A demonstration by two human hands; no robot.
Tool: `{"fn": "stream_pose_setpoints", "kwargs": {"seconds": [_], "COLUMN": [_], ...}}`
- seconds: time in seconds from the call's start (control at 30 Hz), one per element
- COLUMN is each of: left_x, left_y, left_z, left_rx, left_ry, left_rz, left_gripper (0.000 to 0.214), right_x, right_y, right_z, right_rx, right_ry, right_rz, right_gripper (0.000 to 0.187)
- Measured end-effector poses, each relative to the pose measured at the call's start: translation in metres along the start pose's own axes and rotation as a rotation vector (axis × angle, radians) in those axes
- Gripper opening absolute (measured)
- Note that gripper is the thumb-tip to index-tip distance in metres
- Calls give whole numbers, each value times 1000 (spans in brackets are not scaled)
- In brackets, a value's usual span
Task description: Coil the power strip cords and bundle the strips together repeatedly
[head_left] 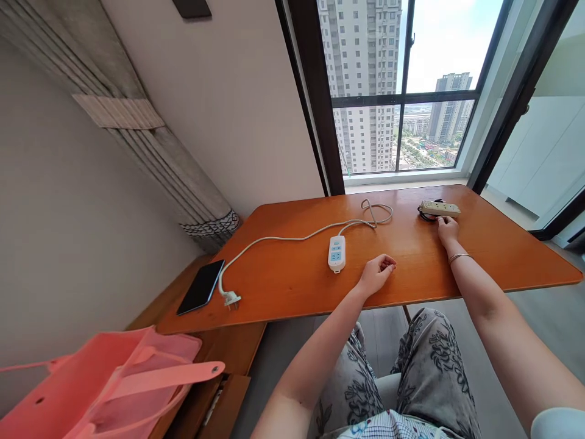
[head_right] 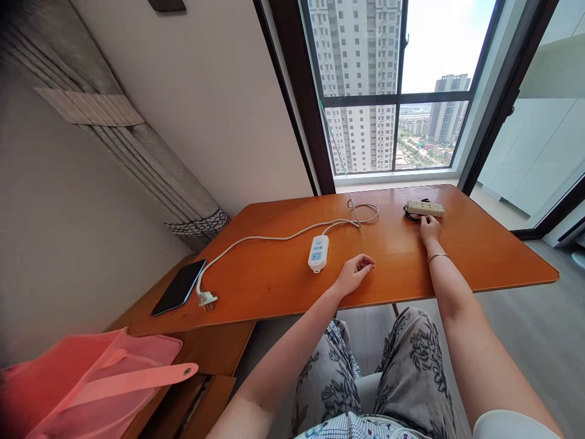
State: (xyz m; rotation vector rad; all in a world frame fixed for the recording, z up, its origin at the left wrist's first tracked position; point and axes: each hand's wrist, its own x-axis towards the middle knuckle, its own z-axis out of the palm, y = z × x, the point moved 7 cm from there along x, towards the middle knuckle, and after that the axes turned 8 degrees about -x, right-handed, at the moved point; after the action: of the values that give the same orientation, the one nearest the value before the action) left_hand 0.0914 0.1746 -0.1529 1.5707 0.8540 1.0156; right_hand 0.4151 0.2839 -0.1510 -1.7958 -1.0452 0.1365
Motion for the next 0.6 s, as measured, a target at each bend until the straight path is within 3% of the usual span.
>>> {"fn": "stream_pose_setpoints", "kwargs": {"seconds": [0.37, 0.47, 0.6], "left_x": [7, 20, 40], "left_y": [6, 21, 45], "left_z": [-4, -26, -79], "left_rx": [38, 199, 563], "left_ry": [5, 55, 220], "left_rz": [8, 53, 80], "left_gripper": [14, 20, 23], "right_x": [-20, -25, -28], "right_y": [-17, -22, -27], "right_z": [2, 3, 3], "right_rx": [-196, -242, -280], "right_ry": [-154, -186, -211], "right_rz": [-91, -110, -122], "right_gripper": [33, 33, 34]}}
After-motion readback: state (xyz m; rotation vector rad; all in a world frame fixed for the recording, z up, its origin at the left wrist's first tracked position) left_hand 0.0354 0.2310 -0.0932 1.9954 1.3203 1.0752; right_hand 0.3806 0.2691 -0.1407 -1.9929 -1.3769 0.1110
